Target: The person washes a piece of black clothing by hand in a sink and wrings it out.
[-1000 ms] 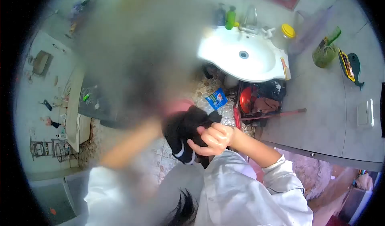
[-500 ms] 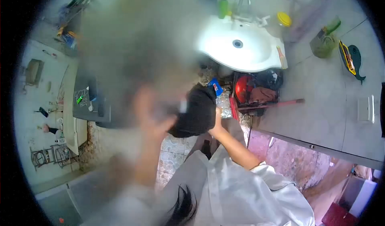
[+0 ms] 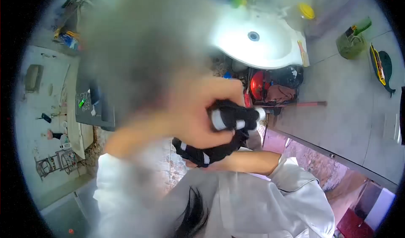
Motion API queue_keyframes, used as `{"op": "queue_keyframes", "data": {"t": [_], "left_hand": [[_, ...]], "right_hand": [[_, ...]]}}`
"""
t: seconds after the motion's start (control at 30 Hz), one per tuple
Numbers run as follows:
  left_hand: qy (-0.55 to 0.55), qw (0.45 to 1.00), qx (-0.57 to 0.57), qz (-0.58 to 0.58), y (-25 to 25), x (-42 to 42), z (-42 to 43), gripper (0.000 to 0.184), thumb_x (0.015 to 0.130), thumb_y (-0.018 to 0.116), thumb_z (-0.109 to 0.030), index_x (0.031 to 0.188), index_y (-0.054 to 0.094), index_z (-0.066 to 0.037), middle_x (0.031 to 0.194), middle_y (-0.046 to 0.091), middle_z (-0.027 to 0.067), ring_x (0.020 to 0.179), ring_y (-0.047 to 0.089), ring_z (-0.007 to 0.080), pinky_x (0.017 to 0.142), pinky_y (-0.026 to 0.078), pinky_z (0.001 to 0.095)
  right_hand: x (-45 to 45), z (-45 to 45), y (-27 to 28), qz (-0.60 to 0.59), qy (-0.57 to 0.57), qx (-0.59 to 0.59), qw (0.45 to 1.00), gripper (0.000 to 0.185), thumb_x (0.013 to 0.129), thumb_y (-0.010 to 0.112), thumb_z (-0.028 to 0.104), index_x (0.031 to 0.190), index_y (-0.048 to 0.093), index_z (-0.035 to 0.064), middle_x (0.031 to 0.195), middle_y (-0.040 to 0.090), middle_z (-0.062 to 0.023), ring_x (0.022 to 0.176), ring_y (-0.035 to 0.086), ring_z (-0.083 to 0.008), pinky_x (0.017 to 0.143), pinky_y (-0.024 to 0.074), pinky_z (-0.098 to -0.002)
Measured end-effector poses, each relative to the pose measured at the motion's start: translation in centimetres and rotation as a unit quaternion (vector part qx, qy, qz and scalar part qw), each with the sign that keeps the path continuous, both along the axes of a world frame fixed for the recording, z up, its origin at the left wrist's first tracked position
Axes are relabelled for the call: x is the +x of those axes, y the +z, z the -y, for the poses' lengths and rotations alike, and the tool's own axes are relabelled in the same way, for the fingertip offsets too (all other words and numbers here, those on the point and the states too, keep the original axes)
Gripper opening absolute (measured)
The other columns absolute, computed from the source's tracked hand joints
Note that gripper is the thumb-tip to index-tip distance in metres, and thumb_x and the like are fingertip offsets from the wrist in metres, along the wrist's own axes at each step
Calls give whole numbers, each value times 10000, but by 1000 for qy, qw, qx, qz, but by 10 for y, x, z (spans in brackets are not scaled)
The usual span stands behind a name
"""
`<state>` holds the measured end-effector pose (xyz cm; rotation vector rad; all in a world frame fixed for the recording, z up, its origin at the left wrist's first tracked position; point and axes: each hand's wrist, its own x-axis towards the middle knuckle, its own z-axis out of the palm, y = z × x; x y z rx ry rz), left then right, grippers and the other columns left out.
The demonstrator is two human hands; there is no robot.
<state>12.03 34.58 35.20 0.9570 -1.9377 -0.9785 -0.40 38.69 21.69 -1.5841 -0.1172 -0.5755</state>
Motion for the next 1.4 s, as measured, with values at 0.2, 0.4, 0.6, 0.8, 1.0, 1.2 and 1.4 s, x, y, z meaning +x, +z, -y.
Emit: {"op": "queue_keyframes", "data": {"t": [0.2,0.4,0.6,0.8,1.0,1.2,1.4], "left_hand": [[-10,995,-83,-60,-34,-5,32,258,545,654,-53,748,500,-12,713,559,124,655,575,264,666,493,358],[98,987,-129,-2,-74,9,35,333,612,655,-52,898,499,20,864,577,145,841,588,286,783,462,422],[146,978,-146,9,-91,31,19,399,646,642,-59,958,394,-41,899,589,165,855,573,267,867,422,461],[167,976,-133,36,-86,26,1,491,675,707,-145,1036,389,-48,980,574,164,969,536,272,943,353,448],[164,969,-150,105,-52,8,-25,424,602,673,-83,991,541,23,966,596,143,912,553,291,902,383,461],[114,971,-203,49,-23,-1,-61,366,545,713,-54,862,530,-56,895,612,117,871,566,286,895,376,514],[112,959,-169,-198,-32,13,-99,472,602,734,-80,997,484,-148,917,518,48,933,472,234,971,300,531]], "right_hand": [[-4,6,-15,-49,8,109,993,314,754,632,133,1047,534,70,1026,551,-29,918,536,-136,774,446,-272],[4,33,-21,-85,-111,333,932,323,784,624,145,1080,513,80,1034,536,-12,924,527,-124,776,453,-264],[17,59,-26,-58,-106,606,786,320,812,614,152,1103,499,83,1033,527,3,925,518,-112,777,457,-256],[44,47,-103,-46,-120,502,856,281,893,452,288,1045,523,62,1019,576,-80,883,571,-182,721,496,-319],[34,43,-87,-24,-125,473,872,351,852,515,234,1131,394,59,1092,520,-99,949,535,-195,786,460,-326],[34,37,-68,43,-247,374,893,527,812,577,180,1218,265,56,1166,464,-119,1014,499,-208,851,423,-334],[52,64,-50,154,-364,219,892,737,771,639,126,1305,136,53,1240,408,-138,1080,463,-220,916,387,-341]]}}
